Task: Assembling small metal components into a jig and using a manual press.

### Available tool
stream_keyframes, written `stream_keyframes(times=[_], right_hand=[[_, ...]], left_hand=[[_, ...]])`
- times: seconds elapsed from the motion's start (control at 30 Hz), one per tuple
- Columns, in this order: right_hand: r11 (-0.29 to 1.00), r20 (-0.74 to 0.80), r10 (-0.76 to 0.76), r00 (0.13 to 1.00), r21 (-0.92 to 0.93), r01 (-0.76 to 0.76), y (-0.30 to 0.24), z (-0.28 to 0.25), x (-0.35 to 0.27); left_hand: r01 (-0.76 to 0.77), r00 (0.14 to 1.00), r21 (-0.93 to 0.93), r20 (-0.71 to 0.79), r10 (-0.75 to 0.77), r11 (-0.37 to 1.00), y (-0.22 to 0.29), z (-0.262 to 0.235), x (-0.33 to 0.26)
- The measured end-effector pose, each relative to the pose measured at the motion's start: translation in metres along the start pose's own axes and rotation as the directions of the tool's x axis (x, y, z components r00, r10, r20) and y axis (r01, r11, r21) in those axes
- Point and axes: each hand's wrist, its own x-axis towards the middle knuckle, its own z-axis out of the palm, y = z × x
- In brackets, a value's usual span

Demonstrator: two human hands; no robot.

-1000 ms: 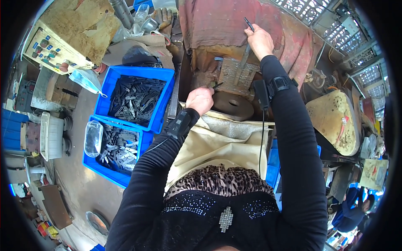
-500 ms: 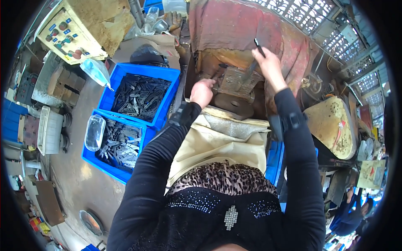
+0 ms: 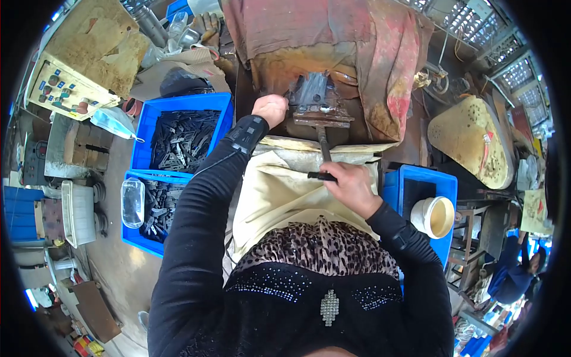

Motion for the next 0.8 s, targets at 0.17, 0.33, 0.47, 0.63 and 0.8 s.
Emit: stream_keyframes(times=[0.17, 0.33, 0.47, 0.63, 0.8], right_hand=[[0.999, 0.012, -0.015, 1.0, 0.037, 0.014, 0.012, 0.011, -0.014], [0.846, 0.197, 0.109, 0.974, 0.496, -0.195, 0.026, 0.01, 0.004], [0.433, 0.358, 0.475, 0.804, 0.7, -0.568, 0.046, -0.017, 0.026], [0.005, 0.491, 0.405, 0.771, 0.843, -0.538, 0.055, -0.014, 0.058], [-0.206, 0.41, 0.617, 0.672, 0.908, -0.365, 0.097, -0.012, 0.049]], left_hand=[[0.01, 0.966, -0.267, 0.251, 0.06, 0.964, -0.009, 0.037, 0.015], [-0.1, 0.995, 0.428, 0.027, 0.098, 0.898, -0.047, 0.111, 0.014], [-0.06, 0.998, -0.195, -0.01, 0.059, 0.979, -0.011, 0.089, 0.028], [-0.125, 0.992, -0.744, -0.086, 0.091, 0.656, -0.078, 0.098, -0.021], [0.217, 0.966, -0.058, -0.133, -0.223, 0.974, 0.071, -0.036, 0.016]])
